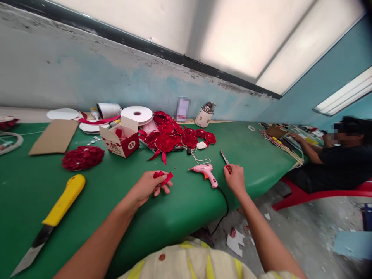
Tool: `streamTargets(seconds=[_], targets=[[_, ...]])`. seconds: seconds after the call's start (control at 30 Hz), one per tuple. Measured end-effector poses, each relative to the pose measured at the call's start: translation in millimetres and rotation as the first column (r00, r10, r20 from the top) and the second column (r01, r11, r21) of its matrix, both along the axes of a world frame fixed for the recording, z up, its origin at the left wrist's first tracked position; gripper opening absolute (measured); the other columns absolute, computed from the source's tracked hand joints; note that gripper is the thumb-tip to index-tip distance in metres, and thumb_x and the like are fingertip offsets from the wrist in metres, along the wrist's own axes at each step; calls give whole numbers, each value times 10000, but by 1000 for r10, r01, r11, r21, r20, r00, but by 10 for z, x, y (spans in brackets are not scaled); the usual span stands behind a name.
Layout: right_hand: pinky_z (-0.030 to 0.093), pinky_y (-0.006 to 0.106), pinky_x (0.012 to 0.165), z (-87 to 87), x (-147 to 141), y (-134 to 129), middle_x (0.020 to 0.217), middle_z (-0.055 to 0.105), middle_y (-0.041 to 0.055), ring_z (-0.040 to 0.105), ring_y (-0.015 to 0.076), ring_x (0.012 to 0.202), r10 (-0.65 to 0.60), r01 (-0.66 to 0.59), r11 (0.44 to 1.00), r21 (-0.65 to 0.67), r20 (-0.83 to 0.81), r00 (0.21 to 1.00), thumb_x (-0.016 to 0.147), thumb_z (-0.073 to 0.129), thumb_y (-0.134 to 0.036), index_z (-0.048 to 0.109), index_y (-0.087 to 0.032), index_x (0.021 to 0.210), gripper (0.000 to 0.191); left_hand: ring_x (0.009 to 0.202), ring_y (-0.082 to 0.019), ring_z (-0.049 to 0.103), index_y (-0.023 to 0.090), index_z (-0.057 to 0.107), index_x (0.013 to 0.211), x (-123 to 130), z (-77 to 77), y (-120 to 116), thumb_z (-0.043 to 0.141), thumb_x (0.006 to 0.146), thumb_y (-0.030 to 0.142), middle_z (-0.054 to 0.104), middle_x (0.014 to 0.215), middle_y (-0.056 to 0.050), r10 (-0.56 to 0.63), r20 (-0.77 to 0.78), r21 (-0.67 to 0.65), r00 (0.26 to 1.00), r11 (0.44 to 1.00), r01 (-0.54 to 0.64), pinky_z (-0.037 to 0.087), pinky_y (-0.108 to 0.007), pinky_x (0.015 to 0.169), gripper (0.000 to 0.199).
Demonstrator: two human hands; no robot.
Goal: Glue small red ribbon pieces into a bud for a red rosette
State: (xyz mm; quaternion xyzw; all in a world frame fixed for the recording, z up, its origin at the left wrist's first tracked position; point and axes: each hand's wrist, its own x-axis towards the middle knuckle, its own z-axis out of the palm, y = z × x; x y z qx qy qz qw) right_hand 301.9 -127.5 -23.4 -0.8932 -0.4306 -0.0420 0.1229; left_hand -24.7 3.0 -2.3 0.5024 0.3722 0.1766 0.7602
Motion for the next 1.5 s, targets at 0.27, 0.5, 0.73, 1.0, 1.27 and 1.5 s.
streamTargets(seconds=[0.27, 0.5, 0.73, 1.0, 1.27, 1.5], targets=[[404, 339, 790, -135, -632, 183, 939, 629, 194, 565, 300, 931, 70, -64, 997, 33, -215, 974, 753, 582, -490, 672, -87, 953, 459, 328, -25, 360, 138, 540, 710, 13, 10, -23, 617, 762, 359, 655, 563, -24, 21, -22, 34, 1000, 999, -21, 195, -170, 339, 239], [428, 320, 614, -102, -598, 288, 752, 644, 146, 608, 272, 723, 24, 26, 994, 104, -453, 891, 644, 651, -371, 667, -74, 795, 334, 378, -67, 418, 150, 557, 777, 18, -117, 17, 599, 724, 407, 640, 561, -9, 19, -143, 156, 989, 988, 4, 227, -187, 385, 266], [476, 269, 519, 114, -710, 42, 749, 662, 103, 628, 185, 620, 182, 23, 970, 243, -781, 598, 729, 592, -406, 631, -83, 873, 356, 385, -91, 369, 165, 644, 822, 31, -227, 37, 523, 751, 444, 575, 480, 34, -78, -354, 337, 932, 919, 204, 284, -215, 442, 311], [460, 244, 535, 272, -1230, -82, 667, 635, 65, 588, 134, 578, 358, -174, 929, 326, -910, 209, 799, 574, -484, 629, -103, 776, 385, 519, -158, 525, 205, 656, 774, 133, -193, 40, 514, 771, 343, 583, 486, 15, -50, -563, 532, 825, 742, 408, 328, -243, 548, 198], [377, 221, 495, 247, -1335, -143, 635, 587, 20, 517, 115, 560, 387, -332, 906, 263, -835, 392, 859, 501, -453, 594, -141, 741, 346, 601, -180, 545, 210, 572, 686, 143, -178, 24, 499, 780, 260, 625, 633, -32, 24, -619, 614, 785, 639, 464, 289, -252, 550, 129], [385, 227, 512, 246, -1283, -162, 699, 600, 22, 522, 128, 611, 417, -406, 875, 264, -837, 354, 875, 482, -417, 585, -166, 831, 276, 638, -187, 546, 220, 523, 708, 102, -118, 55, 436, 824, 264, 621, 696, -42, 50, -627, 642, 777, 599, 479, 281, -257, 554, 152]])
